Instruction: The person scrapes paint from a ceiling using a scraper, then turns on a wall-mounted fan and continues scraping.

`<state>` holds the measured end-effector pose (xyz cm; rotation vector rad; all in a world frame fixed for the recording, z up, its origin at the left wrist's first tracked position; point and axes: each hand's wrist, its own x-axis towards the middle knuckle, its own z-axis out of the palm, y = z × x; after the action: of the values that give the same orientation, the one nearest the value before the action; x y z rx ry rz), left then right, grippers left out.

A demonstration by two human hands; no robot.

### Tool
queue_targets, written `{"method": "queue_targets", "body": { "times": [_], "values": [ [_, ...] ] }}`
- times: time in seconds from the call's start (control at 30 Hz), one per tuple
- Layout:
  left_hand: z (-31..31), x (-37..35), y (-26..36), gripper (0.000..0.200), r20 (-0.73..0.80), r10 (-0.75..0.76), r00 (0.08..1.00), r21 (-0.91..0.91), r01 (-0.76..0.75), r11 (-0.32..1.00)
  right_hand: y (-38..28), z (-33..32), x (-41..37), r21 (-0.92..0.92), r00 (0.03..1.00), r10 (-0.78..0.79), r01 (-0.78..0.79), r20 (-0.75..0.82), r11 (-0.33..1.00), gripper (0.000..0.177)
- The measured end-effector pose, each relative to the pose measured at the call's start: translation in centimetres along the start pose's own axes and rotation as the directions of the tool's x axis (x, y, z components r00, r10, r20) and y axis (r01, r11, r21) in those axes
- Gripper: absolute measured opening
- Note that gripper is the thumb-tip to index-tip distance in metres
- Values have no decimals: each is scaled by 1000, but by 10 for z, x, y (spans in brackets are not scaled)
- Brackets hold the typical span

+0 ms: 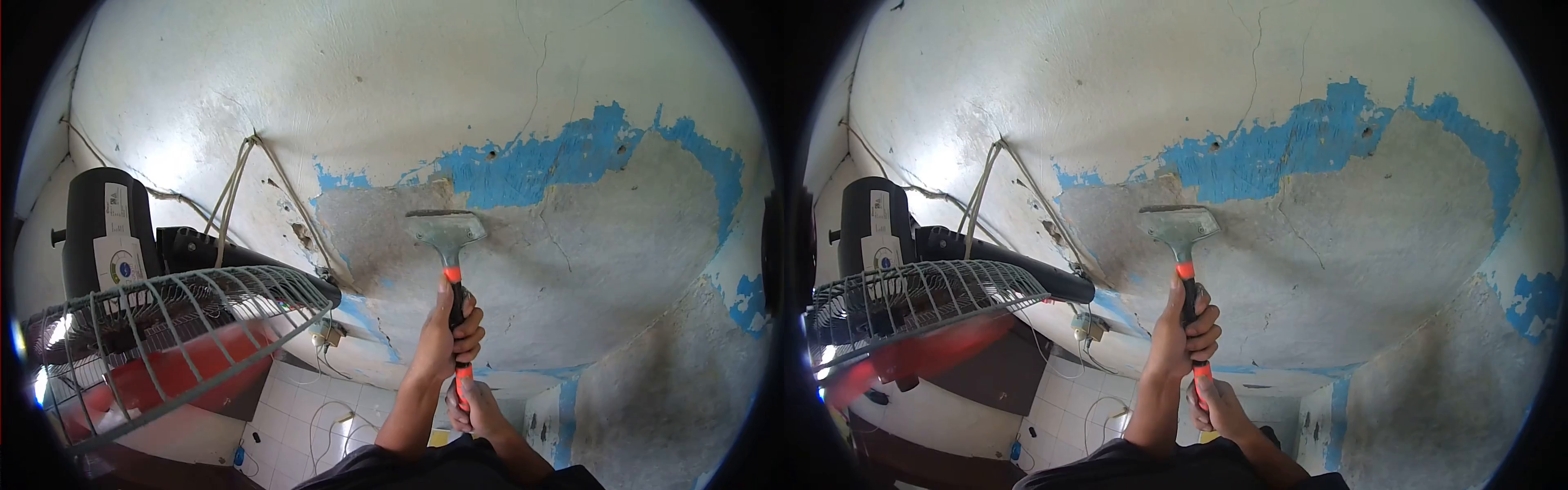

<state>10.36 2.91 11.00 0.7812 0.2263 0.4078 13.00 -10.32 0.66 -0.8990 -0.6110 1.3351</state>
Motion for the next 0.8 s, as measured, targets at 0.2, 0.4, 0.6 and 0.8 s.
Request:
{"method": "queue_targets", "body": {
  "times": [0.2, 0.4, 0.6, 0.8],
  "values": [
    [13, 5, 15, 54, 28, 45, 999, 27, -46, 999, -28, 8, 5, -35, 997, -42, 44, 58, 998, 50],
    [1, 4, 2, 54, 10, 35, 999, 10, -35, 999, -11, 2, 0, -6, 1000, -12, 12, 12, 1000, 50],
    [16, 7, 10, 55, 14, 49, 999, 13, -49, 999, -32, 4, -1, -39, 999, -35, 36, 13, 999, 50],
    [9, 4, 0, 56, 13, 34, 999, 16, -34, 999, -14, -1, -5, -28, 1000, -23, 23, 1, 999, 51]
  ]
}}
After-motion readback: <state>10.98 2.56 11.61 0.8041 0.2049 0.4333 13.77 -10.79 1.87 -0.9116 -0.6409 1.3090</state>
